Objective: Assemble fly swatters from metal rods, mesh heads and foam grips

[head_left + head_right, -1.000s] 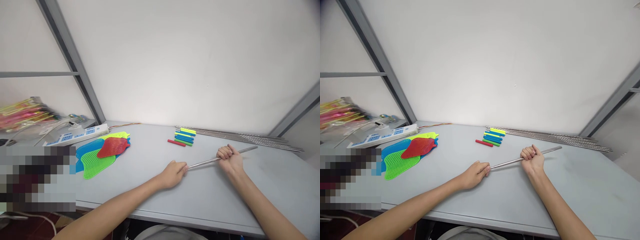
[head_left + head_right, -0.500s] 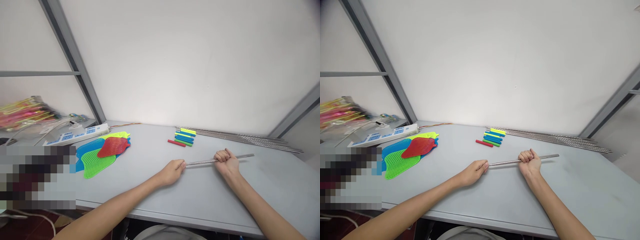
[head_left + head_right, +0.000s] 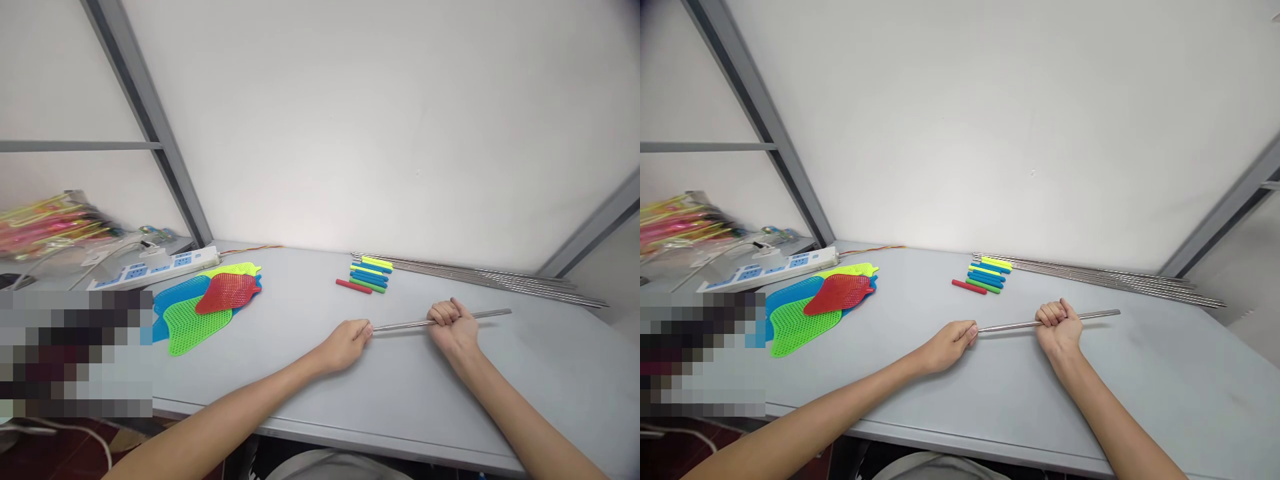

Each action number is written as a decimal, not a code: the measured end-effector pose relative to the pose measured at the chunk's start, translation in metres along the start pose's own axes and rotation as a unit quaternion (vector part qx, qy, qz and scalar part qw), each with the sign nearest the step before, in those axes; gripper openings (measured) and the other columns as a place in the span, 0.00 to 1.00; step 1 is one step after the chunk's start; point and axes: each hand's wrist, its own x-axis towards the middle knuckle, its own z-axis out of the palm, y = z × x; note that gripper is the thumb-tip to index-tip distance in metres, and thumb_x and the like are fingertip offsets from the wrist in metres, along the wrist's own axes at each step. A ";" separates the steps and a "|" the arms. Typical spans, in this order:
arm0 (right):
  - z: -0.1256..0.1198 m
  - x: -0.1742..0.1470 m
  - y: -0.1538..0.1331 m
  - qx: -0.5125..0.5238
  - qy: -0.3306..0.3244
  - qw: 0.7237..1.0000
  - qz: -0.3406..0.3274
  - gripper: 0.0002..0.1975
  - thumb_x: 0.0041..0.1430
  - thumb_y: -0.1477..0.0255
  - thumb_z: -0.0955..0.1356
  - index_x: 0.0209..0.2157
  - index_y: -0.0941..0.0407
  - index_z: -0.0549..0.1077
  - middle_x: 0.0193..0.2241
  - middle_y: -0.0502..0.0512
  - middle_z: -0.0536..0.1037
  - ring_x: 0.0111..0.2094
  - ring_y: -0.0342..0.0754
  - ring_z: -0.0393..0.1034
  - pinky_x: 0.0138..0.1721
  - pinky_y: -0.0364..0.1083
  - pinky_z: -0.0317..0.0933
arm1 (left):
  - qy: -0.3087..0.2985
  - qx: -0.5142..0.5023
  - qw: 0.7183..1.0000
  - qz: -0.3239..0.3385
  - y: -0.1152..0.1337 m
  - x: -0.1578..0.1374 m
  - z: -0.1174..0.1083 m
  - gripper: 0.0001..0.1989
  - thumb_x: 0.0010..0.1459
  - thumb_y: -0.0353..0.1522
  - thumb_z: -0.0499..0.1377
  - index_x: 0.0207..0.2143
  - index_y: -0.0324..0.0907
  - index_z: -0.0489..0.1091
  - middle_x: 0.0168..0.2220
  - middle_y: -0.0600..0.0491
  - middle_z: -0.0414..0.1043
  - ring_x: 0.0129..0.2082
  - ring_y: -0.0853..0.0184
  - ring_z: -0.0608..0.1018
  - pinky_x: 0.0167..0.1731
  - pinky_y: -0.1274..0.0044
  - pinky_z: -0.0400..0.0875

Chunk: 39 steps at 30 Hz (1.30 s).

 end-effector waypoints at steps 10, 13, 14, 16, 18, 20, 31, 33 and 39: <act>0.002 -0.002 0.002 -0.037 -0.008 0.999 -0.014 0.15 0.49 0.78 0.56 0.17 0.56 0.40 0.10 0.42 0.43 0.10 0.36 0.39 0.10 0.38 0.41 | -0.004 0.032 0.999 0.006 0.002 0.000 -0.001 0.16 0.57 0.35 0.36 0.21 0.40 0.54 0.19 0.59 0.55 0.21 0.75 0.59 0.23 0.82 0.55; 0.005 -0.003 0.003 -0.035 -0.004 0.999 -0.020 0.15 0.49 0.78 0.56 0.17 0.56 0.41 0.10 0.42 0.43 0.11 0.36 0.38 0.10 0.38 0.40 | -0.008 0.048 0.999 0.021 0.005 0.000 -0.001 0.14 0.57 0.34 0.37 0.21 0.40 0.54 0.19 0.59 0.55 0.20 0.75 0.59 0.25 0.82 0.56; 0.005 -0.004 0.003 -0.033 -0.002 0.999 -0.022 0.15 0.49 0.78 0.57 0.17 0.56 0.41 0.10 0.42 0.43 0.11 0.36 0.38 0.10 0.38 0.40 | -0.009 0.052 0.998 0.026 0.006 -0.001 -0.001 0.14 0.57 0.33 0.37 0.21 0.40 0.53 0.19 0.59 0.55 0.20 0.75 0.60 0.26 0.82 0.56; 0.007 -0.004 0.004 -0.027 0.002 0.999 -0.026 0.15 0.48 0.78 0.57 0.17 0.56 0.42 0.10 0.42 0.43 0.11 0.36 0.38 0.10 0.38 0.39 | -0.008 0.056 0.998 0.032 0.006 -0.001 -0.001 0.14 0.57 0.33 0.37 0.21 0.40 0.53 0.19 0.59 0.55 0.20 0.76 0.59 0.26 0.82 0.56; 0.008 -0.005 0.004 -0.022 0.006 0.999 -0.028 0.15 0.48 0.78 0.58 0.17 0.56 0.42 0.10 0.42 0.43 0.11 0.36 0.37 0.10 0.38 0.39 | -0.003 0.063 0.997 0.033 0.005 0.000 -0.001 0.14 0.57 0.33 0.37 0.20 0.40 0.52 0.18 0.59 0.55 0.20 0.75 0.59 0.26 0.82 0.56; 0.009 -0.005 0.005 -0.018 0.012 0.999 -0.029 0.15 0.48 0.78 0.58 0.17 0.56 0.43 0.10 0.42 0.42 0.11 0.36 0.37 0.10 0.38 0.38 | 0.001 0.070 0.997 0.032 0.004 0.000 0.000 0.14 0.56 0.33 0.37 0.20 0.40 0.52 0.18 0.59 0.54 0.20 0.75 0.59 0.26 0.82 0.56; 0.009 -0.009 0.007 -0.011 0.023 0.999 -0.036 0.15 0.47 0.78 0.58 0.16 0.57 0.43 0.10 0.42 0.43 0.10 0.36 0.37 0.09 0.38 0.39 | 0.001 0.086 0.996 0.026 0.003 0.000 0.003 0.14 0.57 0.32 0.36 0.21 0.41 0.53 0.19 0.59 0.56 0.21 0.75 0.61 0.30 0.80 0.57; 0.008 -0.009 0.008 -0.012 0.020 0.999 -0.034 0.15 0.47 0.78 0.58 0.16 0.56 0.43 0.10 0.42 0.44 0.10 0.36 0.38 0.09 0.38 0.39 | 0.002 0.087 0.996 0.024 0.004 -0.001 0.002 0.14 0.57 0.32 0.36 0.21 0.40 0.53 0.19 0.59 0.56 0.21 0.75 0.61 0.29 0.80 0.57; 0.009 -0.007 0.004 -0.052 -0.007 0.998 -0.027 0.15 0.49 0.78 0.57 0.16 0.56 0.43 0.10 0.42 0.44 0.10 0.36 0.41 0.10 0.38 0.43 | -0.006 0.056 0.998 0.015 0.008 -0.001 -0.002 0.15 0.56 0.34 0.37 0.21 0.40 0.54 0.19 0.58 0.56 0.21 0.75 0.60 0.26 0.81 0.56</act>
